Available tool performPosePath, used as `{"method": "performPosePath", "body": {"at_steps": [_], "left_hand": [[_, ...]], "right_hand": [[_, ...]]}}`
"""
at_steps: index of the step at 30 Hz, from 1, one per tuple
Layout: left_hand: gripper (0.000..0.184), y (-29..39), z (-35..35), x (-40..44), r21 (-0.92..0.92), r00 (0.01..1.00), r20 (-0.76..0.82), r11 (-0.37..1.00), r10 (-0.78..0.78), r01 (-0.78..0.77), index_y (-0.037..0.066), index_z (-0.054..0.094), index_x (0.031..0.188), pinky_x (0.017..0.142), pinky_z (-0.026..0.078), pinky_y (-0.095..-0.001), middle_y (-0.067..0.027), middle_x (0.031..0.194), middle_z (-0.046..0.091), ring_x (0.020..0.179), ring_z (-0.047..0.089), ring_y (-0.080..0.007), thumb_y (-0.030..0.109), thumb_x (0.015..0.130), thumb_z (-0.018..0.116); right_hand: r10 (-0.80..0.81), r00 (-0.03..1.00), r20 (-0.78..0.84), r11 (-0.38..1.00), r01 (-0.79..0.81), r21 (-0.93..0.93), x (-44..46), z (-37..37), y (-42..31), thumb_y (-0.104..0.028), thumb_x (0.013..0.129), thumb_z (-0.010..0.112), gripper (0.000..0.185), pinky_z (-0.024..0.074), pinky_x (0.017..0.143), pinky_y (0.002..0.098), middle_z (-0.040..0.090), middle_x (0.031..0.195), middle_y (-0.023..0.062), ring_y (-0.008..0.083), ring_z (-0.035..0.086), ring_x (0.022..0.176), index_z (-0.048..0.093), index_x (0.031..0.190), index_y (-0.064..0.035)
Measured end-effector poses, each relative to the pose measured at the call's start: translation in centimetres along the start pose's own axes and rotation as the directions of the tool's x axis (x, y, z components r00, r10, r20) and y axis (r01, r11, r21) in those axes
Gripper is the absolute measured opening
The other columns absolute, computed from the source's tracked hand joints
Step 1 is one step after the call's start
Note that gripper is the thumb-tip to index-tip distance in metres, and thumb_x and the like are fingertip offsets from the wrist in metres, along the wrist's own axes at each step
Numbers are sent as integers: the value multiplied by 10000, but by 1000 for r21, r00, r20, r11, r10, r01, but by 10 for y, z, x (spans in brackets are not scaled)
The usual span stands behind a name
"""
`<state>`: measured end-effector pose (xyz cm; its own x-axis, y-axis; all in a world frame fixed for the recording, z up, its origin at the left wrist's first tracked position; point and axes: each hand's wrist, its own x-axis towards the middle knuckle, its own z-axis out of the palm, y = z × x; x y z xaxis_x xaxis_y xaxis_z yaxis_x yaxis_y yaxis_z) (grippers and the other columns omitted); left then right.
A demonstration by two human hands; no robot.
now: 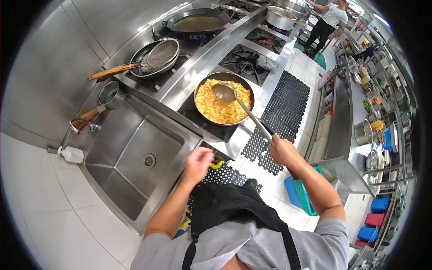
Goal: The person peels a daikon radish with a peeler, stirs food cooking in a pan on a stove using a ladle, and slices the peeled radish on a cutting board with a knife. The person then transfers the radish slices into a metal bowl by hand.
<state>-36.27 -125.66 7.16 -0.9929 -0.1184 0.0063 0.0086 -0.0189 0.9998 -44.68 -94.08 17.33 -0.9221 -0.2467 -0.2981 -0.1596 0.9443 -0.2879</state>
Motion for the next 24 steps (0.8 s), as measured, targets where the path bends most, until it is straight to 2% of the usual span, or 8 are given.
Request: {"method": "performPosePath", "body": {"at_steps": [3, 6, 10, 12, 14, 16, 20, 24], "left_hand": [[289, -30, 117, 10, 33, 942, 275, 981, -191, 189, -1, 613, 1210, 658, 543, -256, -84, 911, 709, 769, 669, -120, 107, 951, 683], [568, -48, 213, 35, 53, 902, 228, 930, -367, 365, 21, 439, 1412, 726, 555, -316, -123, 1061, 680, 829, 673, -177, 186, 941, 710], [520, -59, 272, 81, -434, 778, 92, 678, -621, 592, 61, 369, 1435, 785, 567, -436, -111, 1178, 629, 1013, 645, -241, 252, 1005, 591], [440, -82, 271, 104, -482, 863, 258, 717, -434, 504, 99, 355, 1374, 912, 542, -498, -146, 1220, 609, 1072, 627, -320, 288, 1031, 555], [421, -79, 275, 113, -655, 803, 243, 518, -544, 550, 111, 420, 1333, 927, 525, -501, -155, 1236, 608, 1079, 625, -340, 365, 1032, 569], [489, -94, 273, 117, -666, 815, 273, 511, -511, 543, 117, 399, 1298, 883, 530, -497, -169, 1130, 592, 1013, 644, -349, 446, 1003, 607], [525, -97, 273, 108, -615, 832, 205, 594, -515, 519, 102, 382, 1318, 857, 542, -492, -178, 1152, 574, 1031, 652, -359, 461, 1004, 602], [377, -53, 249, 101, -114, 742, 90, 733, -664, 670, 86, 561, 1272, 676, 576, -346, -130, 985, 737, 806, 728, -256, 372, 1028, 588]], "right_hand": [[-160, 983, -92, 984, 152, -89, 27, 13, 50, -82, 877, 533, 241, 563, 709, 562, 683, 843, 310, 469, 692, 755, 507, 1067, 64], [-312, 931, -191, 937, 269, -224, 61, 20, 77, -67, 864, 600, 357, 594, 645, 488, 701, 871, 260, 410, 719, 728, 506, 1168, 95], [-544, 837, -59, 779, 478, -406, 65, 12, 106, -137, 872, 632, 537, 600, 589, 409, 688, 838, 204, 329, 735, 724, 478, 1322, 114], [-594, 804, -31, 756, 544, -365, 71, -2, 135, -81, 871, 580, 599, 592, 584, 420, 682, 915, 243, 344, 715, 681, 428, 1425, 93], [-591, 806, -22, 760, 548, -350, 84, -21, 164, -80, 876, 571, 593, 594, 589, 423, 686, 894, 226, 337, 718, 684, 422, 1424, 92], [-602, 799, 6, 751, 569, -334, 97, -25, 176, -80, 881, 562, 587, 595, 594, 426, 691, 872, 209, 329, 722, 687, 417, 1423, 91], [-644, 762, -61, 723, 581, -374, 120, 12, 167, -93, 881, 575, 580, 586, 580, 448, 704, 789, 144, 320, 733, 697, 412, 1416, 61], [-508, 857, 88, 861, 506, 39, 112, -15, 175, -396, 972, 595, 628, 581, 760, 480, 723, 939, 248, 382, 727, 894, 427, 1464, -43]]}}
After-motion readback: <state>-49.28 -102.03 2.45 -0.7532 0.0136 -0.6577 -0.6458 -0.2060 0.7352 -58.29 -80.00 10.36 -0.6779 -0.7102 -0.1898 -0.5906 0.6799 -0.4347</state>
